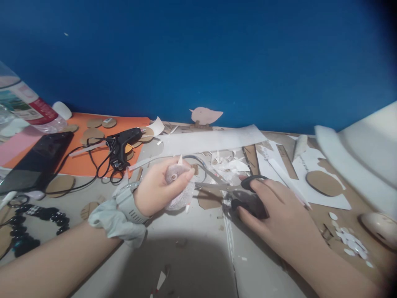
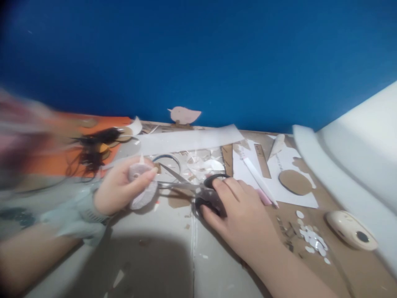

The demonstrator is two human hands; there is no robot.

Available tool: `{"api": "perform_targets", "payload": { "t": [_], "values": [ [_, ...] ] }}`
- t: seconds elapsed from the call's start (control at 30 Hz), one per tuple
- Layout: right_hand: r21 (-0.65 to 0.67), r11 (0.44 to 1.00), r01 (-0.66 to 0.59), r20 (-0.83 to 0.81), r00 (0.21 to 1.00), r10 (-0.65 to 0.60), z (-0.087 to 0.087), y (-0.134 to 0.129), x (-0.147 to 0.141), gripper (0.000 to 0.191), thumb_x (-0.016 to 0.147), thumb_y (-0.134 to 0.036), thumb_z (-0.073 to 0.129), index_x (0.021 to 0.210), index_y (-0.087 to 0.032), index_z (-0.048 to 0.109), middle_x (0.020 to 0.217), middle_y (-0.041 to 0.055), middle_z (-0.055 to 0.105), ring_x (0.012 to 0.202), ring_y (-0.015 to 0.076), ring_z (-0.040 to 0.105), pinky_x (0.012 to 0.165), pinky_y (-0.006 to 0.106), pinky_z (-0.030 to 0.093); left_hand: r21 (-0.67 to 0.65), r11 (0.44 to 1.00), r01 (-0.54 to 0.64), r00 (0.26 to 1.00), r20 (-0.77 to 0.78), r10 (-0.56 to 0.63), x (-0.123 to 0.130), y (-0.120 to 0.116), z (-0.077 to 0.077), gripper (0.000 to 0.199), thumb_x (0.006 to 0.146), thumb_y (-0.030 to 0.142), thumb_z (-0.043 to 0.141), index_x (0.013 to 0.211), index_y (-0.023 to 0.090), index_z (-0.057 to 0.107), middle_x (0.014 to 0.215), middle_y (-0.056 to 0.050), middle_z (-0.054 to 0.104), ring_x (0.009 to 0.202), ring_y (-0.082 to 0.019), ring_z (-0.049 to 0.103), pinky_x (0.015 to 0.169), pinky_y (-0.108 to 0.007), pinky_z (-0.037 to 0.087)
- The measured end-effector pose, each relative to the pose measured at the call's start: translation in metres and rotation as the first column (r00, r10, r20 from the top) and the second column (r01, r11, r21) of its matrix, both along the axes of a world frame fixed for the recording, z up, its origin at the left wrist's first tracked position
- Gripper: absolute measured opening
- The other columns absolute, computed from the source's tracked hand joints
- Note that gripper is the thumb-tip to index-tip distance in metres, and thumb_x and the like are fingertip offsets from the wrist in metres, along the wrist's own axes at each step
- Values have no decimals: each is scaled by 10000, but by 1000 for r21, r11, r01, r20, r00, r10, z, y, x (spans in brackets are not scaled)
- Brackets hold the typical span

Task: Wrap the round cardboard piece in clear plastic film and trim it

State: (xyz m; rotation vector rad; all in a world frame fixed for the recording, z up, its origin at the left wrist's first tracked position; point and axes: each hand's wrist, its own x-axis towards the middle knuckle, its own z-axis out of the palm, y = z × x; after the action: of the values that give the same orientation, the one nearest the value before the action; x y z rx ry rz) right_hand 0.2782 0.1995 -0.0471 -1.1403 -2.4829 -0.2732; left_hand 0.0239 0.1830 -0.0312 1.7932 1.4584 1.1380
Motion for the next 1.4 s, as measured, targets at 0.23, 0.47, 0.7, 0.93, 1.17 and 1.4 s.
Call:
{"api": "perform_targets", "payload": {
  "t": [0.23,0.47,0.7,0.93,1.17,1.4],
  "values": [
    [18,1000,-4,10,1000,4,0,-2,0,304,784,-352,534,1014,-156,502,864,84,566,773,252,534,658,350,422,-3,1000,13,1000,18,-13,-1,1,-1,87,816,245,558,796,173,602,720,25,623,660,-108,559,659,-208,436],
    [-10,1000,21,-2,1000,-21,-1,0,2,316,788,-356,521,1030,-154,499,890,89,567,798,252,538,674,351,423,-74,997,-16,993,116,25,-2,3,-3,146,831,295,550,772,167,590,642,30,566,582,-94,513,566,-195,419],
    [-2,1000,21,-10,1000,-21,-2,0,1,306,783,-340,523,1032,-166,491,901,90,560,789,245,540,665,344,419,-78,993,-85,987,132,95,-2,2,-3,164,826,320,551,770,172,595,643,20,564,588,-107,514,565,-213,425],
    [-11,999,39,-22,999,-40,-3,1,2,298,778,-346,516,1022,-176,492,919,91,562,793,251,544,653,347,411,-75,993,-95,985,134,104,-1,3,-4,177,827,332,553,755,174,586,627,20,551,571,-105,501,548,-213,421],
    [-39,999,25,-4,1000,-25,0,0,1,289,784,-337,521,1019,-172,491,906,95,572,795,259,543,654,352,418,-55,995,-86,993,73,90,-1,1,-3,161,831,322,546,767,183,598,648,16,578,593,-117,532,574,-225,443],
    [-54,998,35,4,999,-35,0,0,0,277,774,-336,530,1003,-186,491,908,87,577,789,263,543,682,373,420,-29,996,-81,997,9,81,-2,1,-1,155,837,299,539,759,177,594,656,19,583,610,-115,543,597,-222,444]
  ]
}}
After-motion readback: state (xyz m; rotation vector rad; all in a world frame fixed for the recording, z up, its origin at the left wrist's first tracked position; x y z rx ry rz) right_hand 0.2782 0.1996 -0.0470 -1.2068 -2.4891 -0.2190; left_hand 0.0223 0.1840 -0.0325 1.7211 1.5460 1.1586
